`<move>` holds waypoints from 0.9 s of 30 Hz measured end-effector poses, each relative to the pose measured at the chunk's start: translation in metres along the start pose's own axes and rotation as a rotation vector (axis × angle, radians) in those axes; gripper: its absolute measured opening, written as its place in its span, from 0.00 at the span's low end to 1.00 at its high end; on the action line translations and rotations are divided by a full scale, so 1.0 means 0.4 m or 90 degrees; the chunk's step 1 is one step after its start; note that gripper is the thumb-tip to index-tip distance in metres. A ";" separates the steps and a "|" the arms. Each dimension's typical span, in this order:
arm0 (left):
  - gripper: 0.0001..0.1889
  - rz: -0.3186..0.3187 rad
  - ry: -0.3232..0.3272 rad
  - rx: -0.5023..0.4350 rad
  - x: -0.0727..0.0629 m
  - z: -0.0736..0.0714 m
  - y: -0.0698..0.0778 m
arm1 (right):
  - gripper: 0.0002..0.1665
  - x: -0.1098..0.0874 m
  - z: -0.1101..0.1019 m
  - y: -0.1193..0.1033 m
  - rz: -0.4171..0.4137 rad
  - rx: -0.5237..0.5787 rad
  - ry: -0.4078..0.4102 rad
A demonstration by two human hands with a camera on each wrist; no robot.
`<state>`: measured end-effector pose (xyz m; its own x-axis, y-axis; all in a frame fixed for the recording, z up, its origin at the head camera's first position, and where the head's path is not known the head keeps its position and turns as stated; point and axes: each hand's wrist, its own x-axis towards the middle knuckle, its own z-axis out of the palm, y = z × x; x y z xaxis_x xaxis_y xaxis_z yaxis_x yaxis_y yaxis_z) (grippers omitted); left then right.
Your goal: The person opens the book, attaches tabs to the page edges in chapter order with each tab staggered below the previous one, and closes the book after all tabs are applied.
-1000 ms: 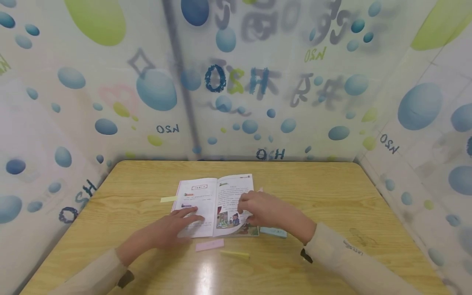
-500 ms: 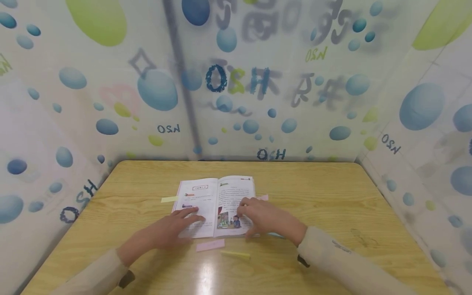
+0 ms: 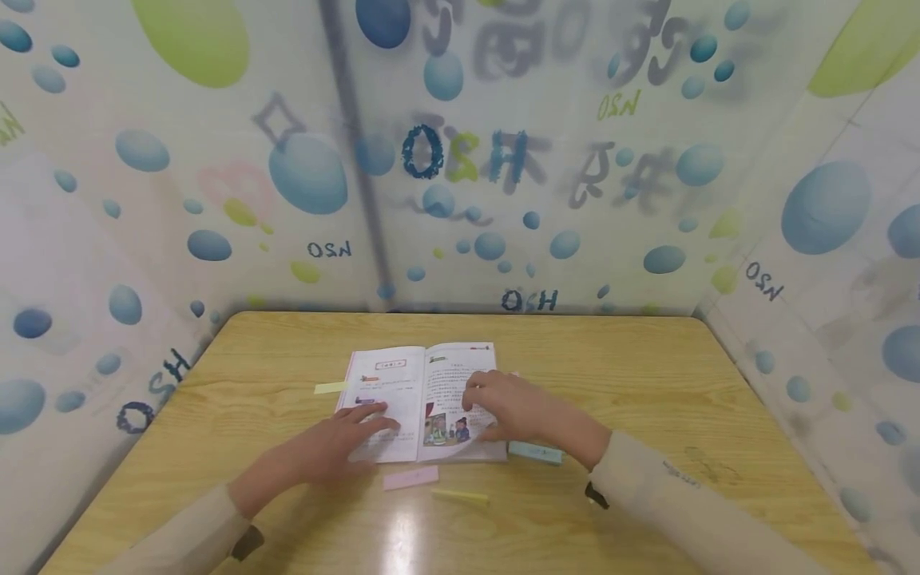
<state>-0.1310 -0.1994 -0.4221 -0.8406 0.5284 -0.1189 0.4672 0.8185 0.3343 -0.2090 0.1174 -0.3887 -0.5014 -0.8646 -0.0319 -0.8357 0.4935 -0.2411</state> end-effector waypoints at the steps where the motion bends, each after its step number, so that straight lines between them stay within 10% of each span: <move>1: 0.29 -0.004 0.003 -0.003 0.001 0.000 0.001 | 0.24 -0.001 -0.006 -0.002 -0.005 -0.004 0.007; 27: 0.52 -0.027 0.172 0.020 0.149 0.050 0.193 | 0.28 0.018 -0.060 -0.034 -0.095 -0.037 0.076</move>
<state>-0.1396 -0.1002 -0.4220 -0.8999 0.4182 0.1235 0.4355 0.8473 0.3040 -0.2068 0.1066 -0.3624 -0.3911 -0.9130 0.1163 -0.9126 0.3683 -0.1778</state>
